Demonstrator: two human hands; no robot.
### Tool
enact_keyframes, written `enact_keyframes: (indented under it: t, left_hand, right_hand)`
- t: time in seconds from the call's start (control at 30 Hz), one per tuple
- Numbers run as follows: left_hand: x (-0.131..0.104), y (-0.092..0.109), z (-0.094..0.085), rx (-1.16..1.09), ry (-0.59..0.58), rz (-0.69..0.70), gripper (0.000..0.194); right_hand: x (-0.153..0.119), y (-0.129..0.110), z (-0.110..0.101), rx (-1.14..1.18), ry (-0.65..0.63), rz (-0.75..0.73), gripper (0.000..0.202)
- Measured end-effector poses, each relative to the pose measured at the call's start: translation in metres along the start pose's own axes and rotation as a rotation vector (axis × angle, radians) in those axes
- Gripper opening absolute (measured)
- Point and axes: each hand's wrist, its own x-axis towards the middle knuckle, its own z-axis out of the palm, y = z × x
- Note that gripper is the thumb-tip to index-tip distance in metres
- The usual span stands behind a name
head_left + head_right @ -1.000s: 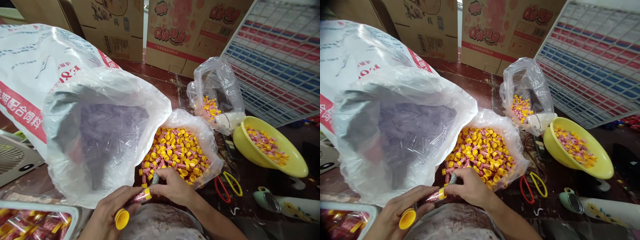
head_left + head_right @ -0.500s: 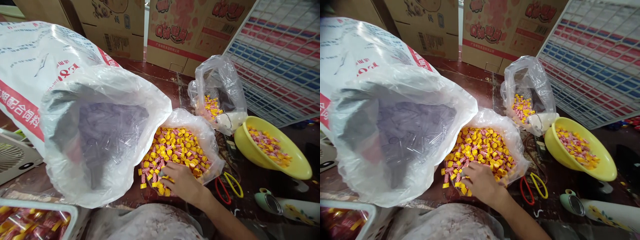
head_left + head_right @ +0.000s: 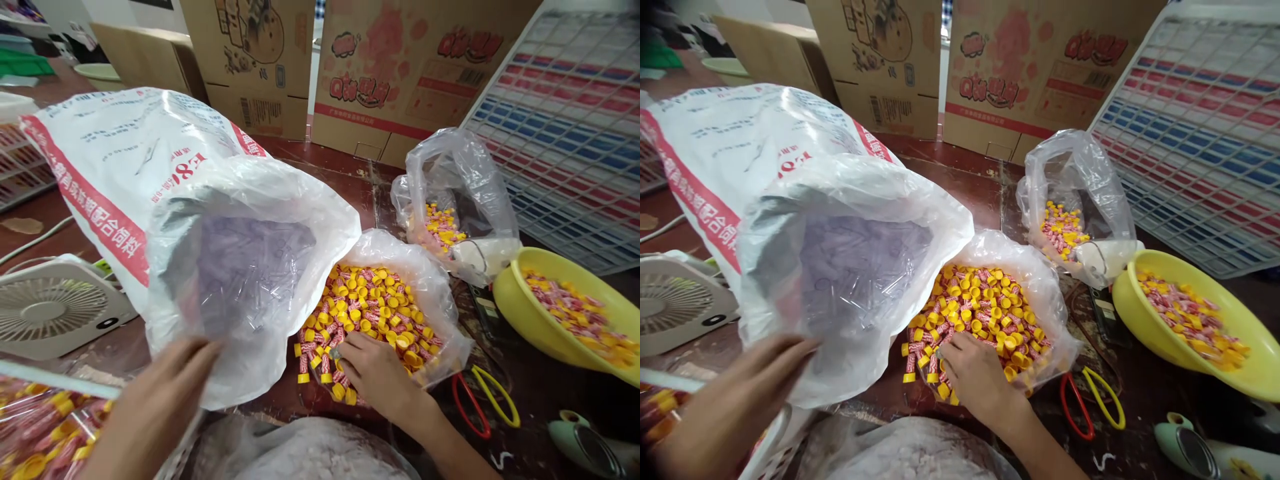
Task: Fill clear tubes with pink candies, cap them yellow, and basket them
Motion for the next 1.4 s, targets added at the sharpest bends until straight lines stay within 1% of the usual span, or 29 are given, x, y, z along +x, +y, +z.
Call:
enact_keyframes:
  t: [0.03,0.07,0.13,0.17,0.2,0.23,0.3,0.33,0.37,0.4,0.43,0.5,0.53,0.6,0.67,0.73,0.83,0.9,1.0,1.07,1.13,1.17,1.23,1.27,1.3,1.33,1.37,1.4]
  left_hand:
    - [0.016,0.008,0.004,0.061,-0.069,0.044,0.048]
    - [0.034,0.016,0.009,0.154,-0.169,0.021,0.052]
    - [0.068,0.028,0.016,0.212,-0.186,-0.023,0.053]
    - [0.081,0.031,0.019,0.224,-0.183,-0.044,0.051]
    - [0.089,0.031,0.02,0.219,-0.169,-0.054,0.048]
    - [0.093,0.03,0.02,0.211,-0.161,-0.062,0.044]
    - [0.087,0.026,0.017,0.173,-0.136,-0.073,0.032]
    - [0.079,0.025,0.014,0.098,-0.111,-0.087,0.027]
    - [0.07,0.025,0.01,-0.024,-0.092,-0.109,0.028]
    - [0.06,0.027,0.006,-0.191,-0.088,-0.135,0.032]
    - [0.051,0.032,0.002,-0.388,-0.114,-0.16,0.036]
    - [0.037,0.044,-0.005,-0.752,-0.213,-0.21,0.037]
    - [0.033,0.052,-0.007,-0.864,-0.265,-0.226,0.035]
    - [0.028,0.066,-0.009,-0.981,-0.322,-0.233,0.03]
    - [0.027,0.077,-0.008,-1.024,-0.36,-0.204,0.026]
    - [0.026,0.083,-0.007,-1.056,-0.424,-0.172,0.024]
    - [0.024,0.088,-0.003,-1.077,-0.47,-0.146,0.022]
    - [0.023,0.094,0.001,-1.05,-0.448,-0.113,0.019]
    - [0.018,0.103,0.008,-0.985,-0.371,-0.079,0.017]
    - [0.014,0.103,0.012,-0.952,-0.347,-0.058,0.014]
    - [0.01,0.091,0.014,-0.9,-0.326,-0.013,0.018]
    - [0.008,0.081,0.014,-0.854,-0.301,0.008,0.021]
    - [0.006,0.054,0.013,-0.71,-0.214,0.011,0.022]
    - [0.006,0.04,0.012,-0.608,-0.16,-0.027,0.021]
    - [0.008,0.027,0.01,-0.491,-0.117,-0.086,0.021]
    - [0.01,0.016,0.008,-0.37,-0.1,-0.149,0.023]
    - [0.015,0.009,0.006,-0.256,-0.113,-0.201,0.027]
    - [0.02,0.005,0.004,-0.155,-0.152,-0.234,0.032]
  right_hand:
    - [-0.001,0.001,-0.002,0.07,0.053,-0.003,0.016]
    - [-0.002,0.002,-0.004,0.147,0.107,-0.007,0.017]
    - [-0.006,0.003,-0.008,0.311,0.192,0.004,0.022]
    - [-0.009,0.004,-0.009,0.394,0.222,0.025,0.024]
    - [-0.012,0.004,-0.01,0.484,0.248,0.059,0.025]
    - [-0.014,0.004,-0.011,0.585,0.265,0.102,0.024]
    - [-0.017,0.001,-0.011,0.821,0.277,0.197,0.015]
    - [-0.016,-0.001,-0.011,0.946,0.272,0.237,0.01]
    - [-0.015,-0.004,-0.01,1.064,0.259,0.267,0.008]
    - [-0.012,-0.007,-0.008,1.167,0.244,0.284,0.008]
    - [-0.008,-0.011,-0.007,1.25,0.226,0.287,0.01]
    - [0.0,-0.018,-0.004,1.364,0.187,0.271,0.015]
    - [0.003,-0.021,-0.002,1.398,0.164,0.261,0.017]
    - [0.008,-0.026,0.001,1.426,0.119,0.253,0.019]
    - [0.009,-0.029,0.002,1.396,0.059,0.262,0.017]
    - [0.008,-0.029,0.003,1.347,-0.025,0.278,0.017]
    - [0.006,-0.028,0.003,1.313,-0.137,0.298,0.026]
    - [0.006,-0.026,0.004,1.301,-0.177,0.306,0.031]
    - [0.008,-0.022,0.005,1.245,-0.189,0.298,0.033]
    - [0.008,-0.018,0.004,1.197,-0.216,0.266,0.034]
    - [0.008,-0.013,0.001,1.123,-0.221,0.231,0.032]
    - [0.008,-0.01,0.0,1.048,-0.177,0.23,0.031]
    - [0.009,-0.005,-0.001,0.797,0.006,0.251,0.029]
    - [0.01,-0.004,0.0,0.643,0.094,0.242,0.028]
    - [0.01,-0.004,0.003,0.488,0.148,0.2,0.024]
    - [0.011,-0.005,0.006,0.342,0.16,0.121,0.019]
    - [0.011,-0.006,0.011,0.216,0.14,0.018,0.014]
    - [0.012,-0.009,0.015,0.109,0.112,-0.084,0.012]
